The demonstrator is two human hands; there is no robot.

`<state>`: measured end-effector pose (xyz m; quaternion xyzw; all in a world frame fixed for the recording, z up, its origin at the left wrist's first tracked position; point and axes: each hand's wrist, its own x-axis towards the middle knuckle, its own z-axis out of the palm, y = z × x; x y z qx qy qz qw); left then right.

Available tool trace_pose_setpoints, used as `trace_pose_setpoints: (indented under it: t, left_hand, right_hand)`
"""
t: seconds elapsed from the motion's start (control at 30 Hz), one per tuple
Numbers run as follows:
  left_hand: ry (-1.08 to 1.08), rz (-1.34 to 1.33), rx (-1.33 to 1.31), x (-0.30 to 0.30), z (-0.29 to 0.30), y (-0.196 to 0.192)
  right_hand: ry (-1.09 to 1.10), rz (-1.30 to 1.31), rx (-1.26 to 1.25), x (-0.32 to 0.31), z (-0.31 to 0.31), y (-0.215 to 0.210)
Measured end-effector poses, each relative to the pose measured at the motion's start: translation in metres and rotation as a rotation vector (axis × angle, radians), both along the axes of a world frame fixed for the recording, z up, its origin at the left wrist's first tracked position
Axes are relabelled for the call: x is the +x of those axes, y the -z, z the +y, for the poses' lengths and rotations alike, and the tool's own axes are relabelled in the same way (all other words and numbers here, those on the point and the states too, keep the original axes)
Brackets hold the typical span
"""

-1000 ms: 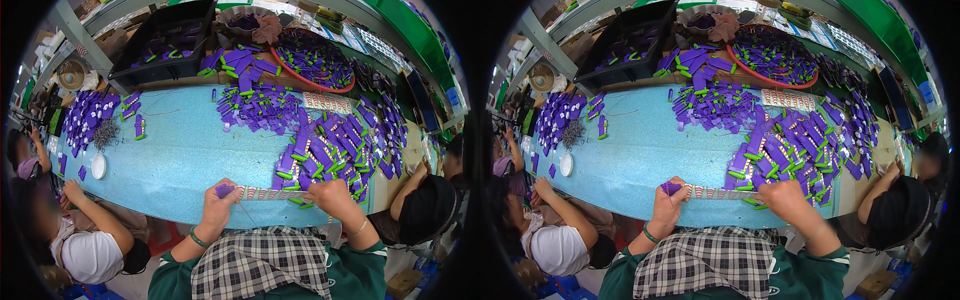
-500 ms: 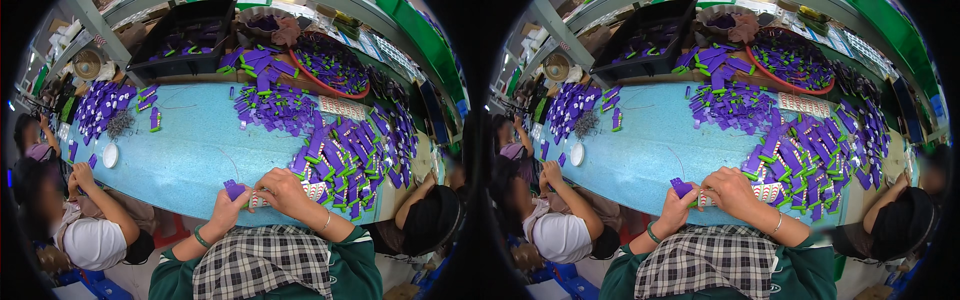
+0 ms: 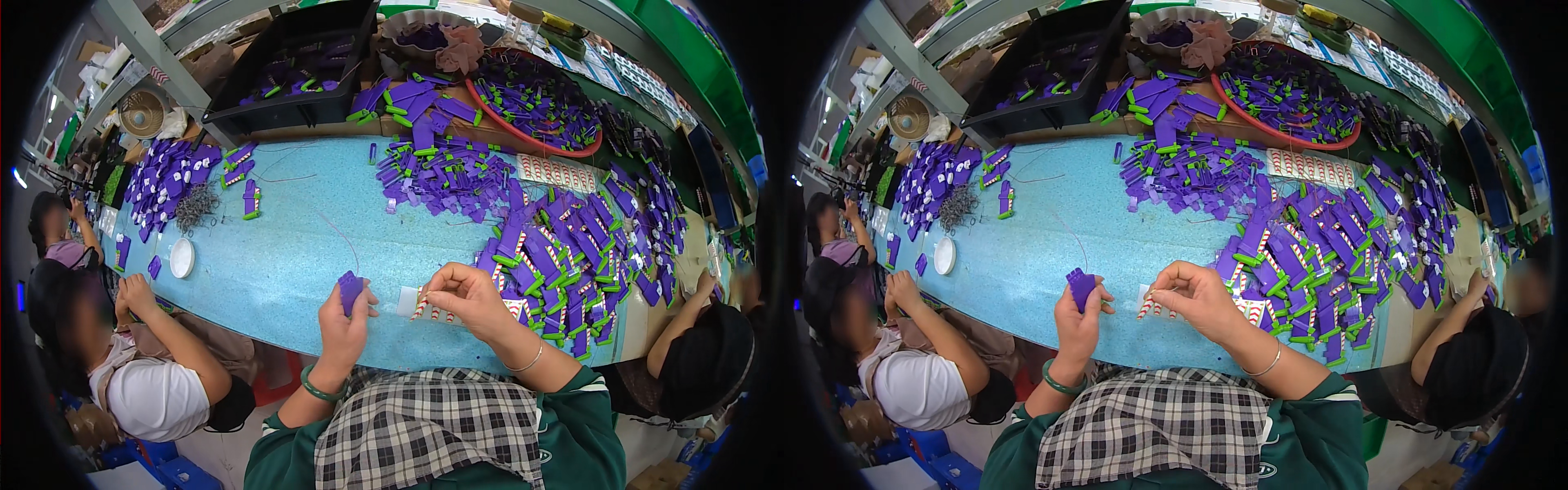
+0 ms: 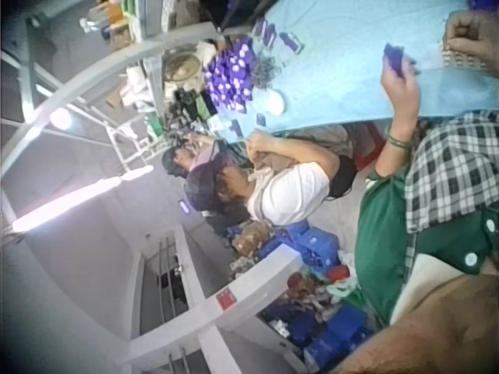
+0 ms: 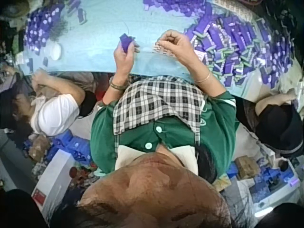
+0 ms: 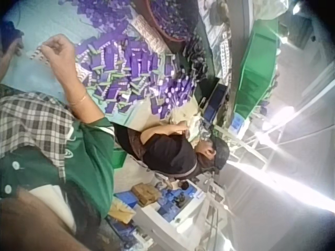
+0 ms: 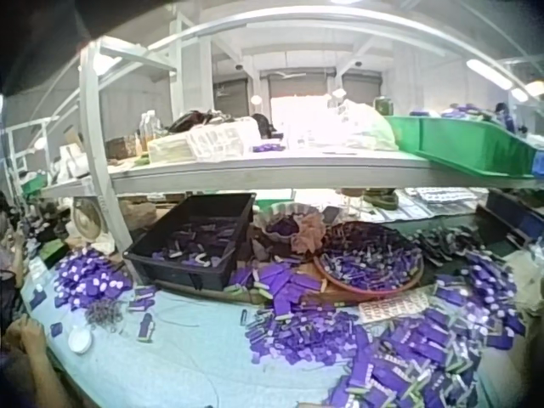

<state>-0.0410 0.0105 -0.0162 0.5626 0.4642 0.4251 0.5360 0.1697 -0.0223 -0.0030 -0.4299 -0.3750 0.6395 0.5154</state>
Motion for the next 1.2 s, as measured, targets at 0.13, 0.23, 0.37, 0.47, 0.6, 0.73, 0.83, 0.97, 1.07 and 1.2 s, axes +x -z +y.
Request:
trace_pose_setpoints:
  t: [0.13, 0.23, 0.37, 0.47, 0.6, 0.73, 0.83, 0.97, 1.07, 1.2]
  left_hand:
    - [0.275, -0.039, -0.151, 0.010, -0.005, -0.024]
    - [0.410, -0.073, -0.224, 0.021, -0.005, -0.021]
    - [0.388, -0.280, -0.398, 0.030, -0.002, -0.015]
    - [0.426, -0.313, -0.407, 0.034, -0.003, -0.011]
    - [0.410, -0.468, -0.458, 0.041, -0.006, -0.014]
    - [0.368, -0.550, -0.586, 0.042, -0.008, -0.014]
    - [0.422, -0.590, -0.606, 0.041, -0.010, -0.010]
    - [0.443, -0.625, -0.629, 0.039, -0.010, -0.011]
    - [0.453, -0.643, -0.635, 0.038, -0.011, -0.009]
    - [0.450, -0.663, -0.647, 0.039, -0.010, -0.008]
  right_hand:
    - [-0.021, -0.559, 0.167, 0.003, -0.004, -0.019]
    - [0.067, -0.721, 0.355, 0.003, -0.009, -0.027]
    - [0.210, -0.593, 0.339, 0.002, -0.016, -0.029]
    - [0.085, -0.551, 0.324, 0.004, -0.018, -0.016]
    - [0.201, -0.431, 0.313, 0.000, -0.020, -0.007]
    - [0.154, -0.259, 0.110, -0.004, -0.024, 0.001]
    - [0.173, -0.358, 0.133, -0.006, -0.024, 0.002]
    - [0.193, -0.348, 0.144, -0.007, -0.023, 0.005]
    - [0.209, -0.368, 0.153, -0.009, -0.024, 0.006]
    - [0.231, -0.418, 0.180, -0.010, -0.024, 0.009]
